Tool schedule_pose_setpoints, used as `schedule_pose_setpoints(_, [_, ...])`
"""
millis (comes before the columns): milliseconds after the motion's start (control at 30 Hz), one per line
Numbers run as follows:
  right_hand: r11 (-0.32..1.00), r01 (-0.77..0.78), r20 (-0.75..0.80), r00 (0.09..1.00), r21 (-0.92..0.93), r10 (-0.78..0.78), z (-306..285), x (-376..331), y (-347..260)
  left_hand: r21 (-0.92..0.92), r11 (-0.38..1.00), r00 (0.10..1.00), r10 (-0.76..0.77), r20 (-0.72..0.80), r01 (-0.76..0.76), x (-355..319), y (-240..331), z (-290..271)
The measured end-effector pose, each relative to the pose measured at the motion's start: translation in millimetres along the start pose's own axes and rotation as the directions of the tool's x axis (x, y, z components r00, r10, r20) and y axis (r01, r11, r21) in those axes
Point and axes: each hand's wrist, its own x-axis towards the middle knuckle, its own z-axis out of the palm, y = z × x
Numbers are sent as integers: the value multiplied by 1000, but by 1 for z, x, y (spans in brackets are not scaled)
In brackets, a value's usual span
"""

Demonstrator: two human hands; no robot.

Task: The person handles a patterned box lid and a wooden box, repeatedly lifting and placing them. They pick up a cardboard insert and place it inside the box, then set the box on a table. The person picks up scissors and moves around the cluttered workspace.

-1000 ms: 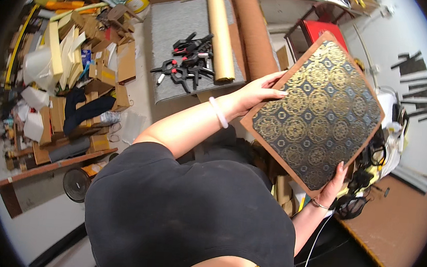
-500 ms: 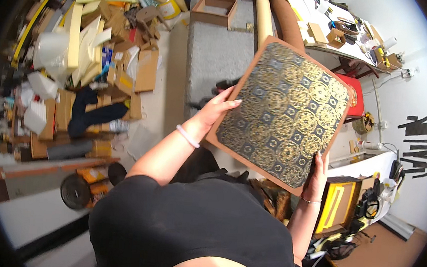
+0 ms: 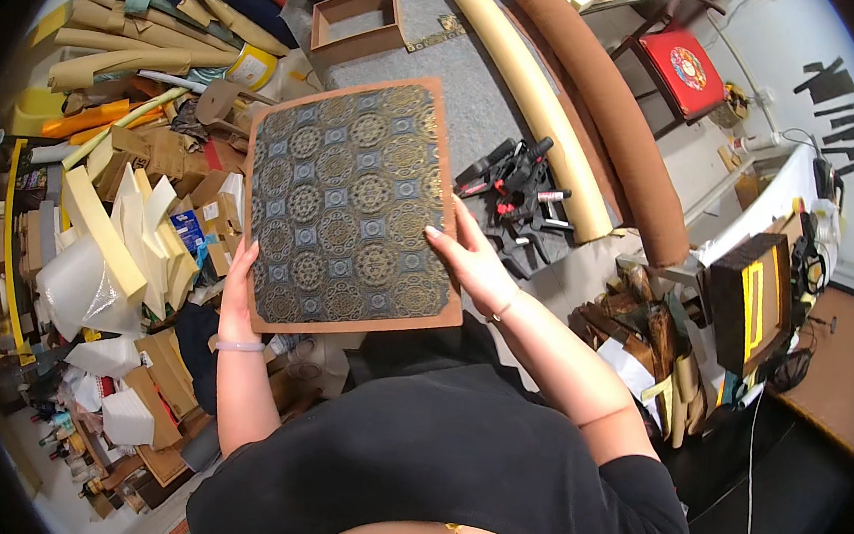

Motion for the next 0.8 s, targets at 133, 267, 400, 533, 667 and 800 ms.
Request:
schedule_pose_setpoints(133, [990,-112,-64,992,-81,107,20,-7,71,120,989,945,-46,-323,89,-34,-62,-78])
schedule_pose_setpoints(267, [983,-124,-128,982,135,142,49,-11,104,136,986,995,-88,-47,94,-8,-56,-131])
schedule_pose_setpoints(400, [995,-48,-242,968,90,69,72,0,115,93,986,976,-150,156,137,67,-29,-140])
schedule_pose_setpoints(533, [994,27,-424,905,109,22,79,52,122,151,976,940,-192,281,154,185,-21,-136])
schedule_pose_setpoints(667, [991,136,-596,795,-1,-110,59,129,151,247,964,864,-205,460,97,303,-11,-105])
schedule_pose_setpoints(800, [966,250,-744,658,65,-120,53,192,184,253,949,768,-302,565,187,401,-10,-89])
